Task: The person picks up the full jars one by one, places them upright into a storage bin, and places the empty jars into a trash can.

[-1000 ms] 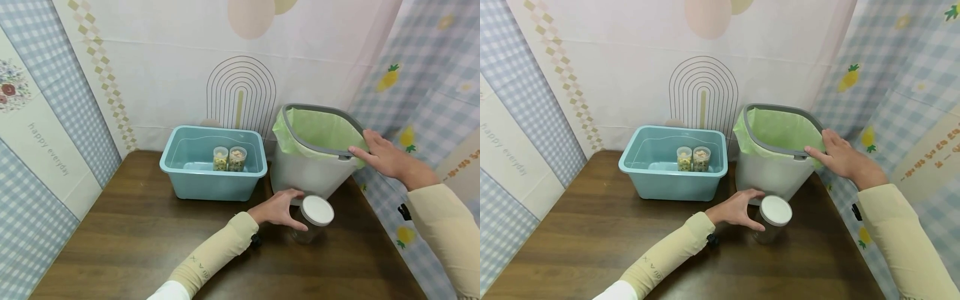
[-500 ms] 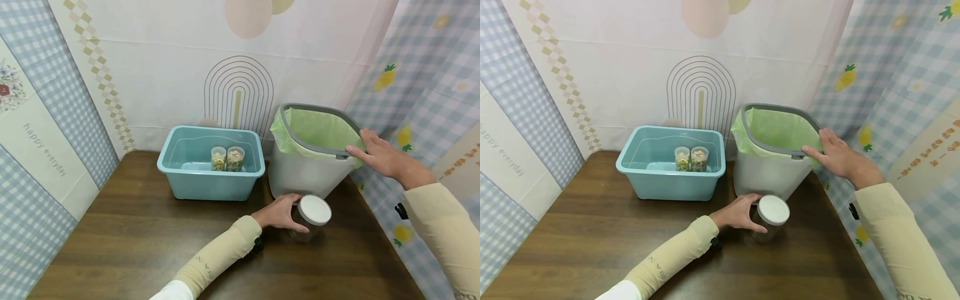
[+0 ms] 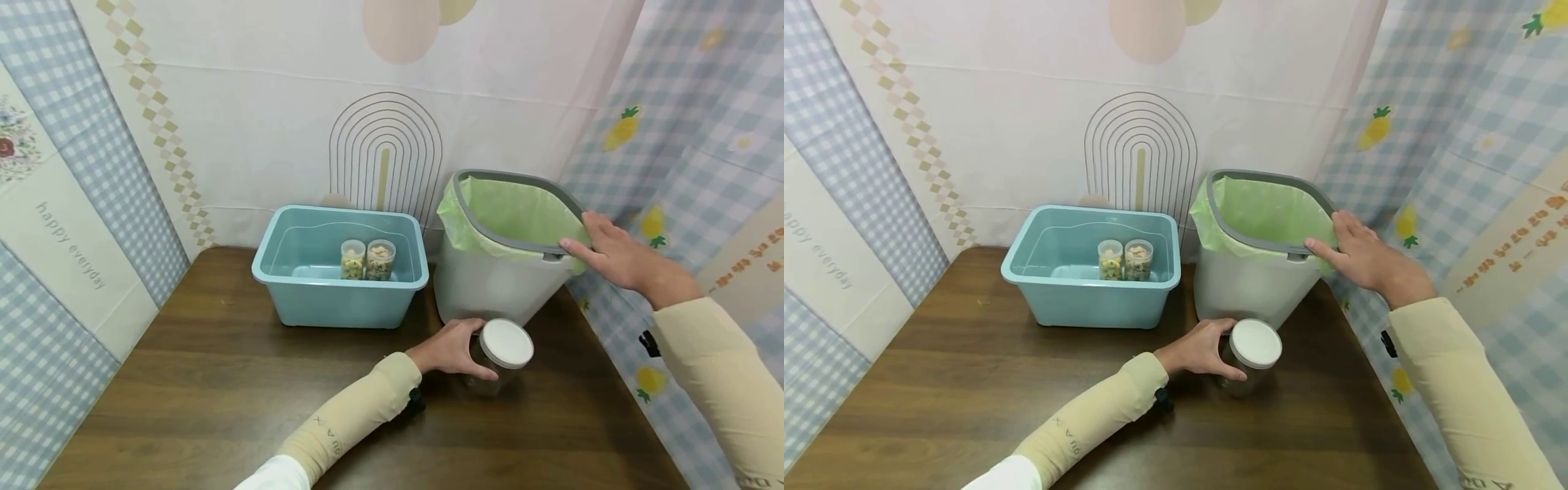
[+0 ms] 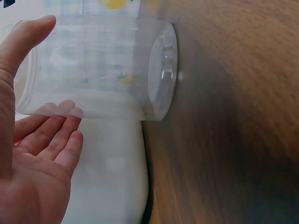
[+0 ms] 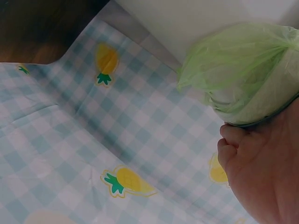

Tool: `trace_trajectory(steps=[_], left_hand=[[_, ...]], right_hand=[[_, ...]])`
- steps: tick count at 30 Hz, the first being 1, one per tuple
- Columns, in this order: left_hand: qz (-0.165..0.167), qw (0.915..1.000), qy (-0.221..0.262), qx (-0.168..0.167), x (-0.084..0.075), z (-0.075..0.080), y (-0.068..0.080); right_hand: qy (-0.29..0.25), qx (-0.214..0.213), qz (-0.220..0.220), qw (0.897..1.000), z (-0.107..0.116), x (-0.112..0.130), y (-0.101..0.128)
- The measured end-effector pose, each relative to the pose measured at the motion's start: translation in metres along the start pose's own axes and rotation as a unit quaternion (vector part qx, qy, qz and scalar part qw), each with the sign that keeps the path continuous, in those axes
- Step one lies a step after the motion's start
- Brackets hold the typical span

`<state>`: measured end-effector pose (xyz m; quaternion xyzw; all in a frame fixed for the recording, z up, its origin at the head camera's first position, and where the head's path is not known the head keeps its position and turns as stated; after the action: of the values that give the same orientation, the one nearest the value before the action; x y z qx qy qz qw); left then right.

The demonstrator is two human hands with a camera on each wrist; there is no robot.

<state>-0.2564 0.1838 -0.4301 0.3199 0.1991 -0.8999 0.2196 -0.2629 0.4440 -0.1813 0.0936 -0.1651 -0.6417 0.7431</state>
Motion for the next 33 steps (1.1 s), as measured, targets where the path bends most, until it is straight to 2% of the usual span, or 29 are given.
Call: trace_trajectory(steps=[4, 15, 24, 33], left_hand=[[-0.002, 1.0000, 0.002, 0.000, 0.001, 0.003, 0.005], [0.009, 0.9986, 0.048, -0.022, 0.005, 0.014, 0.027], [0.044, 0.9968, 0.060, -0.028, 0.005, 0.030, 0.045], [0.069, 0.9936, 0.082, -0.037, 0.003, 0.051, 0.070]], right_hand=[[0.003, 0.001, -0.002, 1.000, 0.000, -0.001, 0.000], [0.013, -0.007, 0.000, 1.000, -0.001, -0.001, -0.003], [0.016, -0.004, -0.001, 1.000, -0.002, -0.001, -0.001], [0.015, -0.002, -0.004, 1.000, -0.001, 0.002, 0.000]])
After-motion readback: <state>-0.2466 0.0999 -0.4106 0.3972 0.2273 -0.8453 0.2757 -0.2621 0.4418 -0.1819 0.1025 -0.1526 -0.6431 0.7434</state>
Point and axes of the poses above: each hand's wrist, its own y-axis away from the middle knuckle, its own z-axis out of the back of the hand, x = y × z, the point moved 1 cm from there along -y, towards the middle knuckle, and after that the axes turned 10 degrees about x, right-handed, at the moved point
